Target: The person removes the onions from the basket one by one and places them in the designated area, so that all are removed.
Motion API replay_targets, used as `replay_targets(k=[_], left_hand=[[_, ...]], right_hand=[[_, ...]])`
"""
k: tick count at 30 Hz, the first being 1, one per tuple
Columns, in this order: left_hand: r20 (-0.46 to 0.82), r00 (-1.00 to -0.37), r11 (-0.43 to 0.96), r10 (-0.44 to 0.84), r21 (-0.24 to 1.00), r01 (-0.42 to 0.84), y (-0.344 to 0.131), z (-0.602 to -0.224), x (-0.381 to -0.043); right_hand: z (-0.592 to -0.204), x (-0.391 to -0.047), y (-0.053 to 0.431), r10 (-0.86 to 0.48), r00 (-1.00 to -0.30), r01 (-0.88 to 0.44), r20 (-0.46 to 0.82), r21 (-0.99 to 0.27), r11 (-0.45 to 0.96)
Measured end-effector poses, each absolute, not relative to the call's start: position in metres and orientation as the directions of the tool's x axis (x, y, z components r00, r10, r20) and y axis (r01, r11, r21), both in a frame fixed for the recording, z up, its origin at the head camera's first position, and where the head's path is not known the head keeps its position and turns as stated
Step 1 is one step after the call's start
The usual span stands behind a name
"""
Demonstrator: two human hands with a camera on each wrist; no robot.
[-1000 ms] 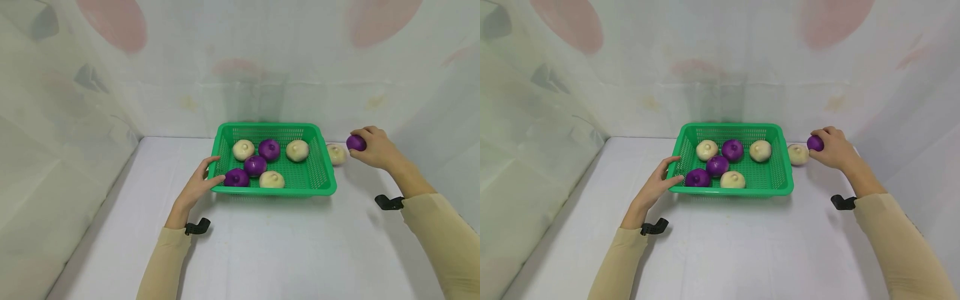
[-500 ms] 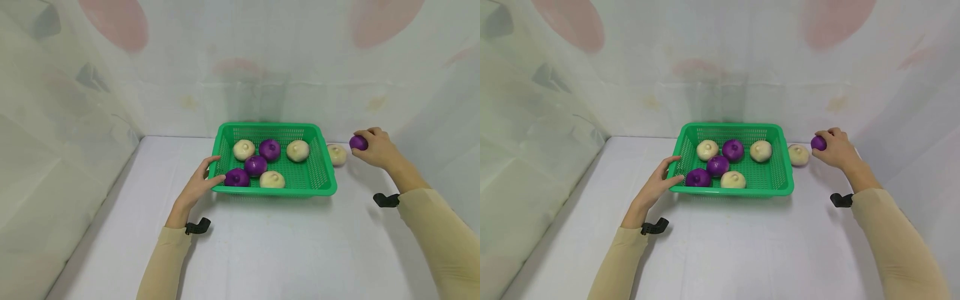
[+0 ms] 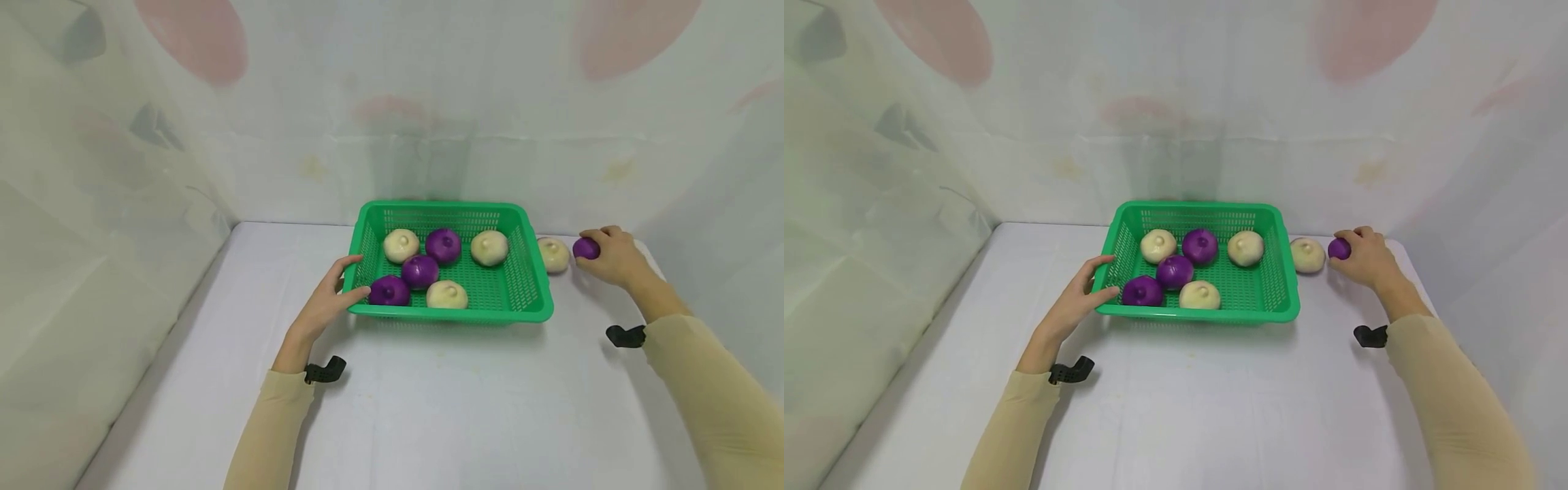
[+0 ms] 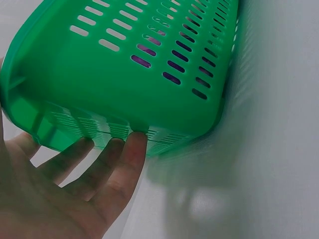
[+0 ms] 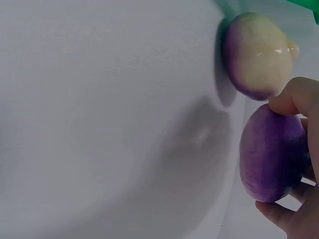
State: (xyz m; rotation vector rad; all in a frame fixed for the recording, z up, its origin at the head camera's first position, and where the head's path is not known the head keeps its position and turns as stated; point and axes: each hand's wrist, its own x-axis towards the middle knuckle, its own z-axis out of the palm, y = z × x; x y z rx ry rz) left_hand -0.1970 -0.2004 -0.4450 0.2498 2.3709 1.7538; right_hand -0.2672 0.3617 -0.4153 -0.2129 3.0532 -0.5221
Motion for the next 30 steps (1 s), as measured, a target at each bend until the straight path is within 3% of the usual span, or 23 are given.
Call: replay_targets(k=[19,30], left_hand=[[-0.042,-0.968,0.280,0.248,0.959,0.030,-0.199,-0.445,-0.197],[-0.045,-0.970,0.299,0.241,0.954,0.031,-0.201,-0.446,-0.197]], right_hand=[[-0.440,-0.269,0.367,-0.161,-0.986,-0.137,-0.042,-0.340,0.930],[-0.421,-0.264,0.360,-0.187,-0.982,-0.171,-0.018,-0.321,0.931]])
